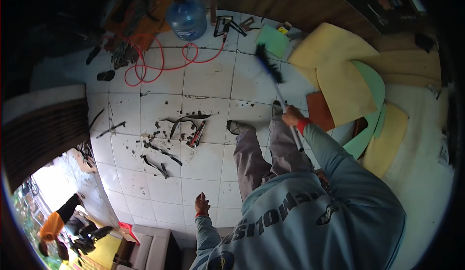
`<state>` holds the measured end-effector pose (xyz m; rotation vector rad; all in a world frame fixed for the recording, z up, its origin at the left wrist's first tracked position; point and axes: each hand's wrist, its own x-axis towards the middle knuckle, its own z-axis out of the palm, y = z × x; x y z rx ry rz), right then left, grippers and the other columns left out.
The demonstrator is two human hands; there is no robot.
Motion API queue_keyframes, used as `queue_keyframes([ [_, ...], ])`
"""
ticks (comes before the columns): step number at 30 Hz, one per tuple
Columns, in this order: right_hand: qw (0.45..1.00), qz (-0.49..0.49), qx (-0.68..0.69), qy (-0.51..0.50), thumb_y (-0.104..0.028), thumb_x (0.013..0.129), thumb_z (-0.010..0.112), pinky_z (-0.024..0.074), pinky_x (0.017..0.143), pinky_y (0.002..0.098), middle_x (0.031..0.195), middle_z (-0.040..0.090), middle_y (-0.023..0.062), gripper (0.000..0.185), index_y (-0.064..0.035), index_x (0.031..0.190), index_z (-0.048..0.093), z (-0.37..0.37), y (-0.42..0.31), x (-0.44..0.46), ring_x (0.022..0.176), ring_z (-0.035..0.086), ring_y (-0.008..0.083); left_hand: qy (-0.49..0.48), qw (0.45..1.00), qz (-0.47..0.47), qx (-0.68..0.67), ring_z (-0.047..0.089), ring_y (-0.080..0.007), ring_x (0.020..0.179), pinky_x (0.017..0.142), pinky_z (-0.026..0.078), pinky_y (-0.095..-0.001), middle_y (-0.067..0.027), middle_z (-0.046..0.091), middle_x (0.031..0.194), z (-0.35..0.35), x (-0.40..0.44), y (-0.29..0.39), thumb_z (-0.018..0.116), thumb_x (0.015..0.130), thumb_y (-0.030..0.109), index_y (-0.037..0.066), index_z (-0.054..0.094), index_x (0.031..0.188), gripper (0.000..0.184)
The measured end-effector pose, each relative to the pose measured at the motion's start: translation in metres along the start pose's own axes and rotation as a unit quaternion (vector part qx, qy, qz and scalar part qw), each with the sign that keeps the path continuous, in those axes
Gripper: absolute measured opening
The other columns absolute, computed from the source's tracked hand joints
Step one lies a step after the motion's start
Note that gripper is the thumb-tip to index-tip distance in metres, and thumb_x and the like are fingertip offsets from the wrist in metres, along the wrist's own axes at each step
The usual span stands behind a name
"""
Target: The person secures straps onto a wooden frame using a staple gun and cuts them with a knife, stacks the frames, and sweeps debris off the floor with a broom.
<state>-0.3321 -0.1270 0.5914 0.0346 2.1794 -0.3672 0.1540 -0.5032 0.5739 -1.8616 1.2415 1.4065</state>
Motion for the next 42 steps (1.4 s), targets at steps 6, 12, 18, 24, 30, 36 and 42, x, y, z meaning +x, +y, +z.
queue_keyframes([
  [6, 0.982, -0.057, 0.109, -0.146, -0.022, 0.081, 0.058, 0.0562, 0.069, 0.0401, 0.082, 0.068, 0.0262, 0.057, -0.0043, 0.135, 0.052, 0.026, -0.081, -0.113, 0.066, 0.069, 0.0317, -0.012, 0.99, 0.133, 0.049, 0.064, -0.0255, 0.101, 0.069, 0.052, -0.0396, -0.009, 0.062, 0.117, -0.003, 0.012, 0.078, 0.054, 0.096, 0.045, 0.01, 0.053, 0.13, 0.049],
  [12, 0.983, -0.088, 0.164, -0.015, -0.017, 0.086, 0.055, 0.0526, 0.086, 0.0405, 0.098, 0.066, 0.0296, 0.059, -0.0022, 0.142, 0.043, 0.006, -0.01, -0.197, 0.088, 0.068, 0.0362, 0.047, 0.992, 0.108, -0.048, 0.06, -0.0308, 0.11, 0.084, 0.048, -0.0467, -0.0106, 0.057, 0.132, -0.044, -0.022, 0.052, 0.054, 0.096, 0.045, 0.012, 0.046, 0.137, 0.053],
  [18, 0.973, 0.075, 0.148, 0.16, -0.009, 0.081, 0.052, 0.0547, 0.05, 0.0382, 0.073, 0.066, 0.0226, 0.058, 0.0067, 0.136, 0.044, 0.047, 0.185, -0.101, 0.054, 0.066, 0.027, 0.028, 0.992, -0.051, 0.116, 0.061, -0.0328, 0.102, 0.07, 0.051, -0.049, -0.0092, 0.058, 0.124, -0.058, -0.035, -0.099, 0.051, 0.096, 0.049, 0.011, 0.052, 0.128, 0.05],
  [24, 0.993, -0.004, 0.114, 0.022, -0.012, 0.075, 0.06, 0.0568, 0.079, 0.0428, 0.088, 0.069, 0.025, 0.042, -0.0005, 0.115, 0.064, 0.154, 0.157, -0.138, 0.081, 0.07, 0.0324, 0.029, 0.962, 0.226, 0.149, 0.067, -0.0191, 0.081, 0.052, 0.051, -0.0307, -0.0075, 0.067, 0.098, -0.006, -0.025, -0.109, 0.052, 0.098, 0.04, 0.004, 0.06, 0.12, 0.044],
  [30, 0.971, -0.069, 0.227, -0.024, -0.012, 0.078, 0.051, 0.0528, 0.087, 0.0425, 0.098, 0.068, 0.0235, 0.049, -0.0041, 0.126, 0.059, 0.164, 0.131, -0.273, 0.088, 0.068, 0.0353, -0.032, 0.908, 0.364, 0.206, 0.066, -0.0189, 0.08, 0.066, 0.052, -0.0318, -0.0085, 0.067, 0.095, 0.019, -0.069, -0.064, 0.054, 0.099, 0.034, 0.003, 0.06, 0.12, 0.037],
  [36, 0.968, 0.022, 0.181, 0.172, -0.01, 0.082, 0.055, 0.051, 0.092, 0.0461, 0.108, 0.063, 0.0303, 0.056, -0.0035, 0.137, 0.046, 0.163, 0.245, -0.213, 0.102, 0.064, 0.0396, -0.032, 0.889, 0.321, 0.326, 0.065, -0.0197, 0.097, 0.064, 0.05, -0.0355, -0.0015, 0.064, 0.111, -0.056, -0.052, -0.093, 0.053, 0.097, 0.042, 0.015, 0.055, 0.129, 0.043],
  [42, 0.943, 0.185, 0.238, 0.141, -0.004, 0.083, 0.051, 0.0563, 0.079, 0.0452, 0.104, 0.066, 0.0277, 0.041, -0.0021, 0.124, 0.052, 0.183, 0.3, -0.183, 0.09, 0.067, 0.0402, -0.006, 0.885, 0.28, 0.373, 0.066, -0.0222, 0.095, 0.06, 0.05, -0.0356, -0.0044, 0.063, 0.118, -0.172, -0.033, -0.139, 0.056, 0.095, 0.043, 0.014, 0.054, 0.13, 0.045],
])
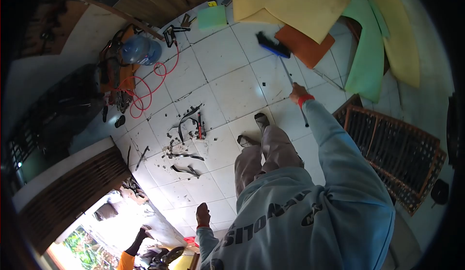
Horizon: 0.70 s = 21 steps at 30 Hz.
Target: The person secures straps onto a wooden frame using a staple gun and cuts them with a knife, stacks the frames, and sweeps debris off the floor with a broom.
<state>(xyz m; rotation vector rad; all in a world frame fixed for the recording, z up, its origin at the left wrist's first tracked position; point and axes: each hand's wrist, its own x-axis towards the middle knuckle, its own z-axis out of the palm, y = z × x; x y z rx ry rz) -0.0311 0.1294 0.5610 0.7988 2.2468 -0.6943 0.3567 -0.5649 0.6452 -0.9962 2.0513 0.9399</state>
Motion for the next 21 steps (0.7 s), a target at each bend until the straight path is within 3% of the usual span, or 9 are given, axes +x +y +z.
queue_keyframes([
  [1, 0.997, -0.04, -0.038, 0.051, -0.005, 0.082, 0.052, 0.0574, 0.075, 0.0438, 0.102, 0.066, 0.0269, 0.043, -0.0026, 0.125, 0.051, 0.047, 0.029, 0.004, 0.085, 0.069, 0.039, 0.021, 0.994, -0.1, -0.038, 0.066, -0.0233, 0.097, 0.061, 0.051, -0.0368, -0.0058, 0.062, 0.12, -0.004, -0.015, 0.027, 0.055, 0.096, 0.043, 0.014, 0.053, 0.131, 0.046],
  [3, 0.995, -0.067, 0.074, 0.006, -0.012, 0.077, 0.055, 0.0563, 0.079, 0.0438, 0.103, 0.067, 0.0268, 0.049, -0.0016, 0.125, 0.051, 0.087, 0.029, -0.064, 0.081, 0.069, 0.0394, 0.005, 0.996, -0.089, 0.0, 0.066, -0.0237, 0.096, 0.061, 0.052, -0.038, -0.0077, 0.062, 0.118, -0.005, -0.013, 0.027, 0.052, 0.097, 0.041, 0.012, 0.054, 0.13, 0.044],
  [6, 0.984, -0.061, 0.074, -0.152, -0.011, 0.073, 0.057, 0.0571, 0.069, 0.043, 0.088, 0.069, 0.0233, 0.062, -0.0039, 0.134, 0.05, 0.102, -0.013, -0.157, 0.075, 0.07, 0.0356, 0.009, 0.985, -0.161, -0.064, 0.068, -0.0209, 0.089, 0.053, 0.052, -0.0342, -0.0052, 0.064, 0.106, 0.0, -0.023, 0.056, 0.052, 0.097, 0.042, 0.01, 0.058, 0.124, 0.043],
  [7, 0.971, -0.046, 0.11, -0.205, -0.014, 0.076, 0.057, 0.057, 0.062, 0.0396, 0.082, 0.069, 0.0206, 0.061, -0.0046, 0.135, 0.05, 0.095, -0.022, -0.179, 0.067, 0.069, 0.0315, -0.043, 0.984, -0.161, -0.064, 0.063, -0.0255, 0.101, 0.067, 0.051, -0.041, -0.0058, 0.06, 0.126, -0.004, -0.011, 0.051, 0.054, 0.096, 0.043, 0.016, 0.051, 0.134, 0.047],
  [9, 0.954, -0.029, 0.157, -0.253, -0.015, 0.079, 0.058, 0.056, 0.059, 0.0382, 0.078, 0.069, 0.02, 0.059, -0.005, 0.136, 0.05, 0.082, -0.027, -0.223, 0.063, 0.068, 0.0292, -0.048, 0.989, -0.119, -0.071, 0.063, -0.0241, 0.102, 0.068, 0.05, -0.0404, -0.0034, 0.06, 0.124, -0.006, 0.004, 0.047, 0.054, 0.096, 0.043, 0.018, 0.051, 0.134, 0.046],
  [13, 0.979, -0.085, 0.181, -0.035, -0.014, 0.081, 0.057, 0.0544, 0.055, 0.0388, 0.077, 0.068, 0.0194, 0.054, -0.005, 0.134, 0.052, 0.084, 0.023, -0.263, 0.054, 0.065, 0.0253, 0.014, 0.99, -0.028, -0.139, 0.065, -0.021, 0.097, 0.062, 0.05, -0.0336, -0.0034, 0.063, 0.109, -0.032, -0.002, 0.057, 0.056, 0.096, 0.041, 0.014, 0.055, 0.129, 0.043],
  [17, 0.983, 0.056, 0.157, 0.079, -0.007, 0.077, 0.052, 0.0563, 0.061, 0.0404, 0.079, 0.069, 0.0222, 0.058, -0.0007, 0.135, 0.048, 0.065, 0.067, -0.229, 0.058, 0.067, 0.0303, 0.018, 0.996, -0.045, -0.077, 0.066, -0.0198, 0.093, 0.061, 0.049, -0.0315, -0.0023, 0.064, 0.108, -0.056, -0.008, 0.051, 0.056, 0.096, 0.041, 0.014, 0.056, 0.127, 0.041],
  [19, 0.975, 0.096, 0.18, 0.092, -0.006, 0.075, 0.053, 0.0572, 0.064, 0.0407, 0.088, 0.069, 0.025, 0.057, 0.0031, 0.131, 0.049, 0.078, 0.105, -0.181, 0.066, 0.07, 0.0315, -0.01, 0.996, -0.078, -0.036, 0.065, -0.0218, 0.096, 0.062, 0.05, -0.0345, -0.0025, 0.063, 0.114, -0.059, 0.007, 0.023, 0.055, 0.095, 0.039, 0.017, 0.055, 0.129, 0.041],
  [21, 0.977, 0.122, 0.178, -0.007, -0.005, 0.076, 0.052, 0.0533, 0.052, 0.0385, 0.078, 0.067, 0.0187, 0.059, 0.0013, 0.134, 0.047, 0.104, 0.129, -0.147, 0.055, 0.065, 0.0255, -0.035, 0.993, -0.112, 0.005, 0.066, -0.0225, 0.094, 0.058, 0.049, -0.0339, -0.0029, 0.063, 0.114, -0.064, 0.023, 0.012, 0.055, 0.095, 0.038, 0.016, 0.056, 0.129, 0.04],
])
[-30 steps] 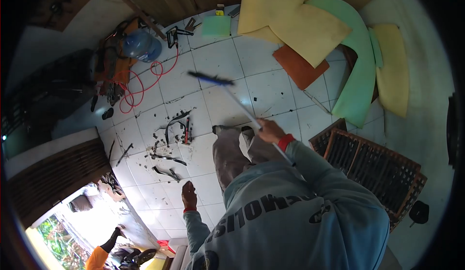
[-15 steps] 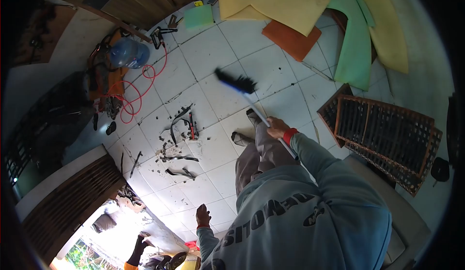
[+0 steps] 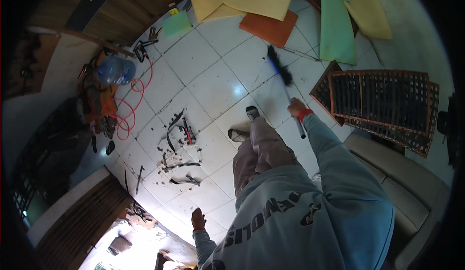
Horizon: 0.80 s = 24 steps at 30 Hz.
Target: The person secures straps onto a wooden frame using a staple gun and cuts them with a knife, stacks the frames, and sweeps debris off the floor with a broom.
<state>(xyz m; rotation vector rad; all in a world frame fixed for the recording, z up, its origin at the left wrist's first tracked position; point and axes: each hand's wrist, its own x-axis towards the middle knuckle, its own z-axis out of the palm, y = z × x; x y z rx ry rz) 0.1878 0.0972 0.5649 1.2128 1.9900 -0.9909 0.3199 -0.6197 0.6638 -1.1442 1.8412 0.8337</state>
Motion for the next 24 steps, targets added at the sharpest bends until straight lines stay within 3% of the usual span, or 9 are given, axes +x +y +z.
queue_keyframes([
  [4, 0.994, -0.053, 0.023, -0.09, -0.009, 0.078, 0.058, 0.0517, 0.049, 0.038, 0.075, 0.066, 0.0161, 0.058, -0.0004, 0.134, 0.049, 0.024, 0.009, -0.097, 0.051, 0.061, 0.0223, 0.014, 0.999, -0.005, -0.036, 0.062, -0.0241, 0.099, 0.067, 0.049, -0.0405, -0.0052, 0.058, 0.126, 0.011, 0.0, 0.018, 0.055, 0.096, 0.035, 0.017, 0.052, 0.132, 0.041],
  [5, 0.983, -0.09, 0.066, -0.143, -0.011, 0.079, 0.059, 0.0516, 0.05, 0.0378, 0.076, 0.066, 0.0158, 0.059, -0.001, 0.136, 0.049, 0.019, 0.02, -0.115, 0.051, 0.06, 0.0216, 0.028, 0.999, 0.028, -0.028, 0.065, -0.0214, 0.088, 0.053, 0.048, -0.0344, -0.0028, 0.063, 0.109, 0.019, 0.002, 0.024, 0.055, 0.094, 0.043, 0.013, 0.058, 0.125, 0.043],
  [8, 0.958, -0.249, 0.037, -0.134, -0.015, 0.081, 0.061, 0.0498, 0.048, 0.0359, 0.076, 0.066, 0.0139, 0.062, -0.0052, 0.141, 0.046, 0.03, 0.071, -0.147, 0.049, 0.058, 0.0181, -0.042, 0.997, 0.052, 0.022, 0.061, -0.0236, 0.104, 0.07, 0.048, -0.0412, -0.003, 0.057, 0.127, 0.029, 0.009, 0.059, 0.053, 0.096, 0.036, 0.019, 0.051, 0.133, 0.042],
  [12, 0.983, -0.062, 0.167, -0.05, -0.013, 0.084, 0.059, 0.0461, 0.041, 0.0343, 0.072, 0.063, 0.013, 0.056, -0.0082, 0.138, 0.048, -0.03, 0.093, -0.177, 0.047, 0.057, 0.0182, 0.014, 0.989, 0.149, -0.019, 0.061, -0.0175, 0.09, 0.06, 0.046, -0.0312, -0.0008, 0.061, 0.105, 0.048, -0.025, 0.112, 0.054, 0.095, 0.042, 0.012, 0.057, 0.125, 0.042],
  [16, 0.978, 0.028, 0.167, 0.124, -0.01, 0.085, 0.056, 0.0468, 0.04, 0.0373, 0.068, 0.061, 0.0155, 0.052, -0.0054, 0.136, 0.046, -0.105, 0.129, -0.11, 0.046, 0.058, 0.021, 0.025, 0.987, 0.154, 0.035, 0.061, -0.018, 0.091, 0.061, 0.046, -0.0314, -0.0008, 0.062, 0.107, 0.07, -0.039, 0.129, 0.052, 0.096, 0.042, 0.011, 0.058, 0.124, 0.042],
  [21, 0.979, 0.05, 0.196, 0.039, -0.013, 0.081, 0.061, 0.0561, 0.058, 0.0403, 0.081, 0.067, 0.0208, 0.042, -0.0019, 0.121, 0.055, -0.109, 0.232, 0.045, 0.062, 0.068, 0.0285, 0.015, 0.987, 0.145, 0.062, 0.061, -0.0153, 0.083, 0.053, 0.044, -0.0281, -0.0001, 0.061, 0.098, 0.137, -0.066, 0.129, 0.051, 0.096, 0.044, 0.011, 0.059, 0.118, 0.04],
  [22, 0.982, -0.106, -0.144, -0.06, -0.014, 0.08, 0.059, 0.0518, 0.076, 0.0421, 0.091, 0.066, 0.0213, 0.042, -0.002, 0.12, 0.057, -0.091, 0.236, 0.033, 0.081, 0.065, 0.0337, 0.023, 0.989, 0.136, 0.053, 0.061, -0.0152, 0.08, 0.051, 0.043, -0.0282, 0.0004, 0.059, 0.093, 0.159, -0.081, 0.132, 0.05, 0.096, 0.045, 0.012, 0.06, 0.114, 0.039],
  [23, 0.851, -0.298, -0.429, -0.046, -0.014, 0.08, 0.058, 0.0474, 0.094, 0.0439, 0.101, 0.064, 0.0218, 0.041, -0.0022, 0.119, 0.058, -0.073, 0.237, 0.02, 0.099, 0.061, 0.0389, 0.019, 0.991, 0.132, 0.022, 0.061, -0.0151, 0.079, 0.051, 0.043, -0.0286, 0.0004, 0.06, 0.093, 0.182, -0.091, 0.131, 0.051, 0.096, 0.044, 0.012, 0.06, 0.114, 0.038],
  [24, 0.995, -0.063, -0.054, -0.059, -0.019, 0.08, 0.058, 0.048, 0.093, 0.0445, 0.112, 0.062, 0.0208, 0.043, -0.0018, 0.119, 0.057, -0.072, 0.2, -0.034, 0.101, 0.062, 0.0397, 0.013, 0.992, 0.126, -0.01, 0.061, -0.0149, 0.078, 0.051, 0.043, -0.029, 0.0005, 0.06, 0.093, 0.203, -0.1, 0.126, 0.051, 0.096, 0.044, 0.013, 0.06, 0.114, 0.037],
])
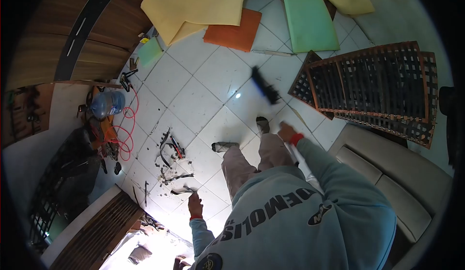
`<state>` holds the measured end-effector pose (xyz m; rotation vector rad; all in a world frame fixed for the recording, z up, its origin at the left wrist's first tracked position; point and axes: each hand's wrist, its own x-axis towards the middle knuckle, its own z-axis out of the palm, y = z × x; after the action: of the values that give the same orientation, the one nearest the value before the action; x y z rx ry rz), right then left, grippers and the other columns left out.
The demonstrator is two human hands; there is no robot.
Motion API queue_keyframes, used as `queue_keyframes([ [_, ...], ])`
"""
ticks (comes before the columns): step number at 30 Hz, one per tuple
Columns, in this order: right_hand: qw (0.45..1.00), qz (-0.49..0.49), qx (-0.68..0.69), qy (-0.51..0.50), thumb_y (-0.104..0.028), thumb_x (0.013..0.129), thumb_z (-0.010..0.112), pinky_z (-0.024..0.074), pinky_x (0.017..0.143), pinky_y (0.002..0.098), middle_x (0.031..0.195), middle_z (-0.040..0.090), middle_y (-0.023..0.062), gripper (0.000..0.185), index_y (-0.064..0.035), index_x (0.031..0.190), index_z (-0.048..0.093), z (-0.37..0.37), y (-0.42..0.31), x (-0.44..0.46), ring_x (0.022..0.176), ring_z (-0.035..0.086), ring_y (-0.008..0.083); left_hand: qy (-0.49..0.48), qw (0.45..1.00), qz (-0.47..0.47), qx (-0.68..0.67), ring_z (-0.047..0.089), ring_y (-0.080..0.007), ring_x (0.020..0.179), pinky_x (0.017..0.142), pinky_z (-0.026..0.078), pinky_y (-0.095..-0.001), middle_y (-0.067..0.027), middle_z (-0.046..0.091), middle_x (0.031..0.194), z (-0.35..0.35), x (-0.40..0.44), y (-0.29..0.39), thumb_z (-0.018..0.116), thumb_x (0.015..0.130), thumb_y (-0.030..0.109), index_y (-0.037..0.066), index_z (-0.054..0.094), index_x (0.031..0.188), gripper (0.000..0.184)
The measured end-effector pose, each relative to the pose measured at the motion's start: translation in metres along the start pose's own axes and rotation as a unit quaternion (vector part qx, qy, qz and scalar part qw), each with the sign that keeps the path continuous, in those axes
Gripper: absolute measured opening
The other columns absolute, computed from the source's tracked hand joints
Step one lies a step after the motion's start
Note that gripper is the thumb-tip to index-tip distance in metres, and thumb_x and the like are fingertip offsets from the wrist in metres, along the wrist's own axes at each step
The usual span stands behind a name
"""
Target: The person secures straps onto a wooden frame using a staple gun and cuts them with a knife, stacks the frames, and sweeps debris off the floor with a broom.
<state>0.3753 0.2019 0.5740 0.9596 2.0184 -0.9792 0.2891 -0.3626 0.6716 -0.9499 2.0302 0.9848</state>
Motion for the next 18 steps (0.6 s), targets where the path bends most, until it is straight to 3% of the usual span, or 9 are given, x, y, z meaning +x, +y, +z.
queue_keyframes([
  [2, 0.998, -0.066, 0.016, 0.001, -0.021, 0.081, 0.059, 0.0499, 0.09, 0.0453, 0.116, 0.063, 0.0199, 0.045, -0.0005, 0.121, 0.056, 0.061, 0.016, 0.004, 0.106, 0.062, 0.0374, -0.074, 0.995, 0.016, 0.061, 0.064, -0.0166, 0.085, 0.061, 0.05, -0.0334, -0.0034, 0.064, 0.094, 0.039, -0.017, -0.001, 0.055, 0.096, 0.041, 0.009, 0.061, 0.118, 0.039],
  [4, 0.942, -0.306, -0.135, -0.039, -0.02, 0.081, 0.062, 0.0527, 0.083, 0.0407, 0.106, 0.066, 0.0179, 0.049, 0.0016, 0.125, 0.054, 0.047, 0.001, -0.01, 0.096, 0.065, 0.0311, -0.125, 0.97, 0.124, 0.166, 0.065, -0.0185, 0.093, 0.075, 0.052, -0.0337, -0.0085, 0.068, 0.103, 0.065, -0.015, -0.021, 0.055, 0.097, 0.042, 0.005, 0.061, 0.119, 0.044],
  [5, 0.923, -0.347, -0.141, -0.087, -0.019, 0.082, 0.064, 0.0538, 0.079, 0.0385, 0.102, 0.067, 0.0171, 0.051, 0.0023, 0.126, 0.053, 0.032, -0.015, -0.019, 0.091, 0.066, 0.0281, -0.145, 0.95, 0.171, 0.219, 0.063, -0.0154, 0.089, 0.067, 0.049, -0.0341, -0.0023, 0.065, 0.103, 0.071, 0.005, -0.045, 0.055, 0.095, 0.048, 0.009, 0.058, 0.126, 0.05],
  [6, 0.956, -0.226, -0.027, -0.182, -0.019, 0.082, 0.065, 0.0545, 0.075, 0.0367, 0.098, 0.067, 0.0164, 0.053, 0.0024, 0.128, 0.052, -0.009, -0.054, -0.051, 0.085, 0.067, 0.0255, -0.137, 0.948, 0.194, 0.211, 0.064, -0.026, 0.104, 0.091, 0.048, -0.0343, -0.0148, 0.068, 0.112, 0.079, -0.01, -0.032, 0.057, 0.097, 0.037, 0.003, 0.061, 0.12, 0.041],
  [7, 0.954, -0.093, 0.083, -0.271, -0.018, 0.082, 0.067, 0.0552, 0.071, 0.0349, 0.095, 0.068, 0.0157, 0.054, 0.0025, 0.13, 0.052, -0.036, -0.078, -0.072, 0.078, 0.067, 0.0229, -0.11, 0.947, 0.222, 0.206, 0.064, -0.0275, 0.105, 0.092, 0.048, -0.0352, -0.0155, 0.067, 0.112, 0.084, -0.027, -0.017, 0.058, 0.097, 0.034, 0.003, 0.061, 0.12, 0.039],
  [11, 0.947, -0.168, 0.195, -0.192, -0.016, 0.085, 0.066, 0.0493, 0.049, 0.031, 0.086, 0.067, 0.014, 0.054, 0.0013, 0.134, 0.049, -0.066, -0.045, -0.09, 0.057, 0.061, 0.015, 0.132, 0.933, 0.306, 0.134, 0.064, -0.0232, 0.104, 0.088, 0.049, -0.0351, -0.0134, 0.069, 0.109, 0.052, -0.082, 0.07, 0.061, 0.095, 0.019, 0.004, 0.062, 0.12, 0.03],
  [12, 0.947, -0.226, 0.182, -0.137, -0.015, 0.087, 0.062, 0.0457, 0.042, 0.0306, 0.083, 0.066, 0.0128, 0.049, 0.0023, 0.131, 0.05, -0.085, -0.034, -0.105, 0.05, 0.057, 0.013, 0.187, 0.906, 0.368, 0.095, 0.063, -0.021, 0.105, 0.09, 0.048, -0.0331, -0.0117, 0.067, 0.111, 0.032, -0.122, 0.121, 0.059, 0.095, 0.012, 0.003, 0.06, 0.122, 0.029],
  [15, 0.971, -0.032, 0.174, -0.163, -0.014, 0.089, 0.059, 0.0413, 0.04, 0.0287, 0.074, 0.056, 0.0071, 0.054, -0.0056, 0.14, 0.043, -0.143, -0.031, -0.139, 0.048, 0.05, 0.0115, 0.35, 0.745, 0.568, -0.013, 0.058, -0.0208, 0.112, 0.096, 0.044, -0.0329, -0.0136, 0.062, 0.12, -0.029, -0.237, 0.245, 0.054, 0.094, 0.002, -0.003, 0.057, 0.123, 0.029],
  [18, 0.992, -0.067, 0.086, -0.063, -0.011, 0.091, 0.053, 0.0392, 0.034, 0.0306, 0.065, 0.052, 0.0048, 0.048, -0.0043, 0.138, 0.044, -0.134, -0.026, -0.113, 0.042, 0.047, 0.0122, 0.287, 0.53, 0.779, -0.175, 0.055, -0.0246, 0.103, 0.101, 0.038, -0.0516, -0.0131, 0.057, 0.102, -0.085, -0.332, 0.271, 0.044, 0.099, 0.031, 0.005, 0.058, 0.108, 0.032],
])
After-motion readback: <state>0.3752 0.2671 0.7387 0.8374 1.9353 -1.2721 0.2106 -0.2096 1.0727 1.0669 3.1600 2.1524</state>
